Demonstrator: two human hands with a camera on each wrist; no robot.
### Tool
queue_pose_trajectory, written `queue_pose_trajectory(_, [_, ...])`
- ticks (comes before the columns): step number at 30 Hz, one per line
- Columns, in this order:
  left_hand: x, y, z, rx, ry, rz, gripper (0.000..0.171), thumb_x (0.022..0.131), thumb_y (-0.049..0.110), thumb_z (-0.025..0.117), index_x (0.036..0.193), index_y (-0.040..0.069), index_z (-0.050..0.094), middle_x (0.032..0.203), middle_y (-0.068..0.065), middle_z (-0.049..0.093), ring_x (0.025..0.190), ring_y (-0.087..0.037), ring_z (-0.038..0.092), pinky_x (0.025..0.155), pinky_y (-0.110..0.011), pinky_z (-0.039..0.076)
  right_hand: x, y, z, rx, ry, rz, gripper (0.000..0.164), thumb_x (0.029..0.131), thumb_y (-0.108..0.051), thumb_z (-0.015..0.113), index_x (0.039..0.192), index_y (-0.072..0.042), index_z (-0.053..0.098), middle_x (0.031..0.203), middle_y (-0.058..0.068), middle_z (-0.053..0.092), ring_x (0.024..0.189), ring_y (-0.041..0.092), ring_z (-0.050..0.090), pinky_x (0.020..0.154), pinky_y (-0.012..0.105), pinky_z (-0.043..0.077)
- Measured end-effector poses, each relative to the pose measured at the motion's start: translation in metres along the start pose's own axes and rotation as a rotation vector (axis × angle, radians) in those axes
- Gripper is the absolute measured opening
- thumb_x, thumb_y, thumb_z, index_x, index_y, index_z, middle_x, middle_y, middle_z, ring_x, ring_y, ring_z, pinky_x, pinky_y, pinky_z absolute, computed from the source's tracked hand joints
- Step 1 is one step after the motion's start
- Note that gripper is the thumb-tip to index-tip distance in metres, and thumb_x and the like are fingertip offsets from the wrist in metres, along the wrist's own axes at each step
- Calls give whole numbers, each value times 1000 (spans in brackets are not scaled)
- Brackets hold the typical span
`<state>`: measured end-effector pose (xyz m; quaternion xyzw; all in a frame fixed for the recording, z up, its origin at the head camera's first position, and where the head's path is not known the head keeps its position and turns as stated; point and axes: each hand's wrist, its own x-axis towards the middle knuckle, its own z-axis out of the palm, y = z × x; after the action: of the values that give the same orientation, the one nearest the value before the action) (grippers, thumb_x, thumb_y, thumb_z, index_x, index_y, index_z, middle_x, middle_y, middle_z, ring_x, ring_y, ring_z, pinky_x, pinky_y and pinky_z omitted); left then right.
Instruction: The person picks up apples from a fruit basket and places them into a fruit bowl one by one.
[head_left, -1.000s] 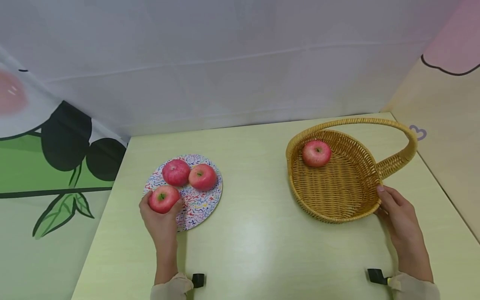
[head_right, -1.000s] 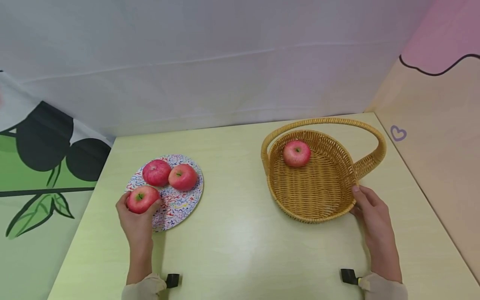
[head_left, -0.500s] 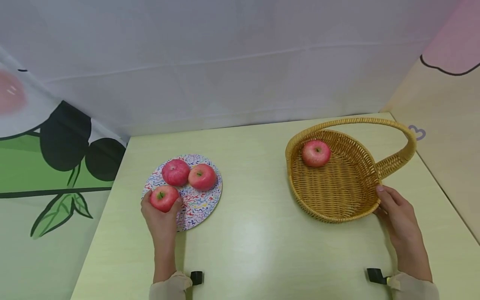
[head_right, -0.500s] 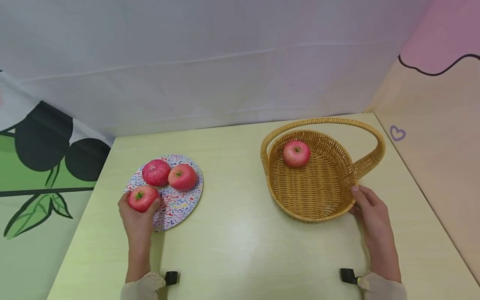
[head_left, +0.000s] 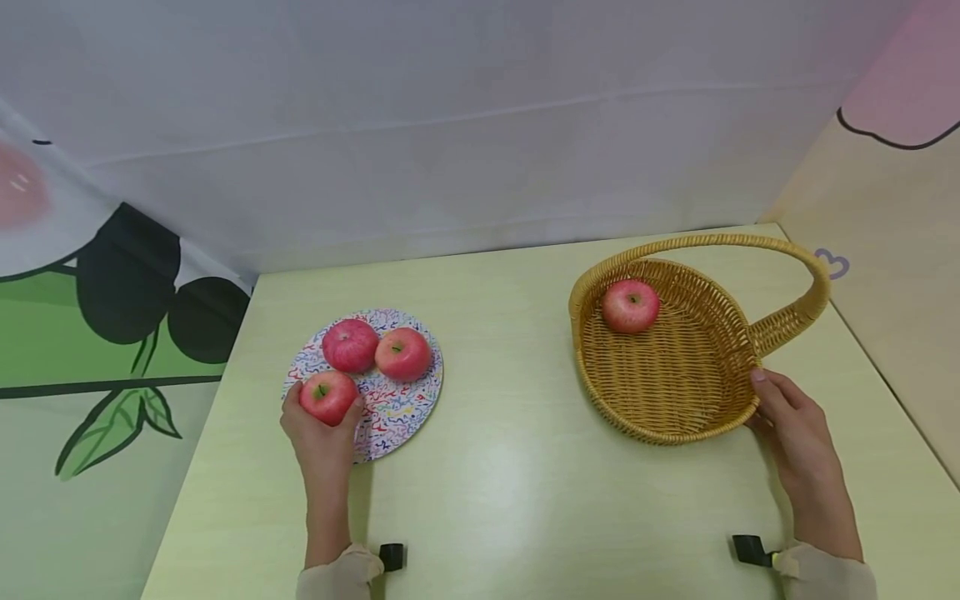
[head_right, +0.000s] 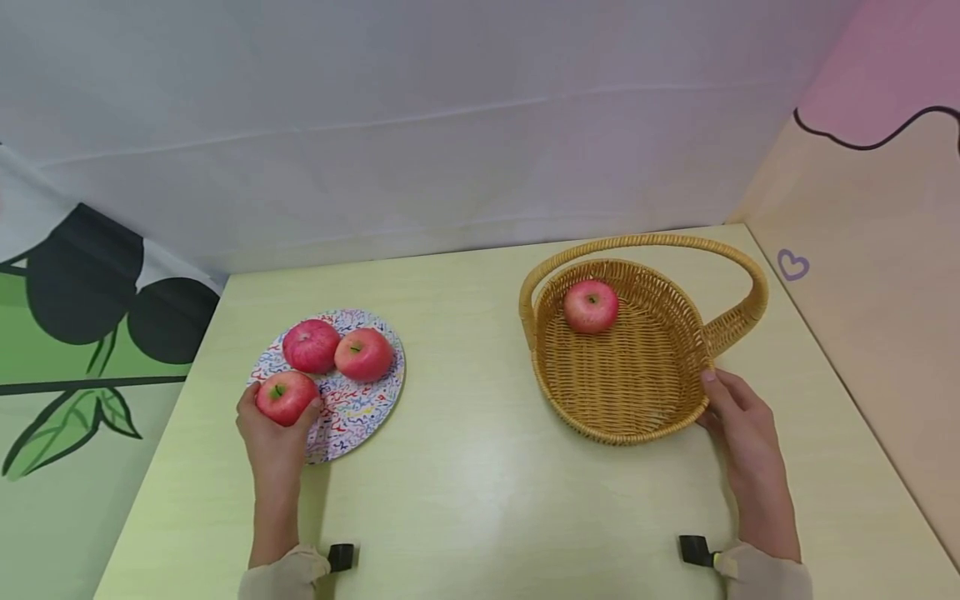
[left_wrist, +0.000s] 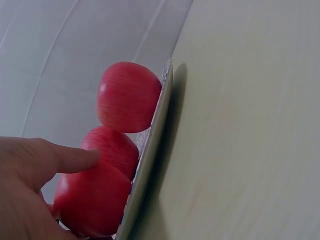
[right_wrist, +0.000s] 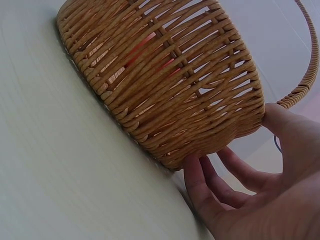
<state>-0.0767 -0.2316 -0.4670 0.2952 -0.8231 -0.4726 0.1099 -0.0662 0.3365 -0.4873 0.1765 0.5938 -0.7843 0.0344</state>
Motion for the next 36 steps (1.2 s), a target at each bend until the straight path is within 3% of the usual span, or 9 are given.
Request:
queue_pose_trajectory(16, [-5,7,-9,36,6,-15,99,92,14,78,166,14,11,166,-19,23,157,-37,25,115,-63,45,-2,0,2,3,-1,-22,13,106,-26,61,114,-23,71,104,-15,70,88,1,69,73,18,57])
queue_pose_trajectory(28, [-18,21,-6,130,177,171,87,93,12,77,162,14,25,161,-17,34,151,-32,34,109,-64,50,-4,-3,2,-17,-5,-3,13,106,-26,61,113,-25,72,103,-16,70,88,1,69,72,18,58])
queue_pose_trajectory(36, [-25,36,-7,93,191,209,83,93,13,78,161,16,31,160,-13,39,149,-29,38,106,-62,53,-7,-4,2,-24,-47,-34,16,107,-23,58,116,-22,72,104,-13,73,90,2,72,71,20,61])
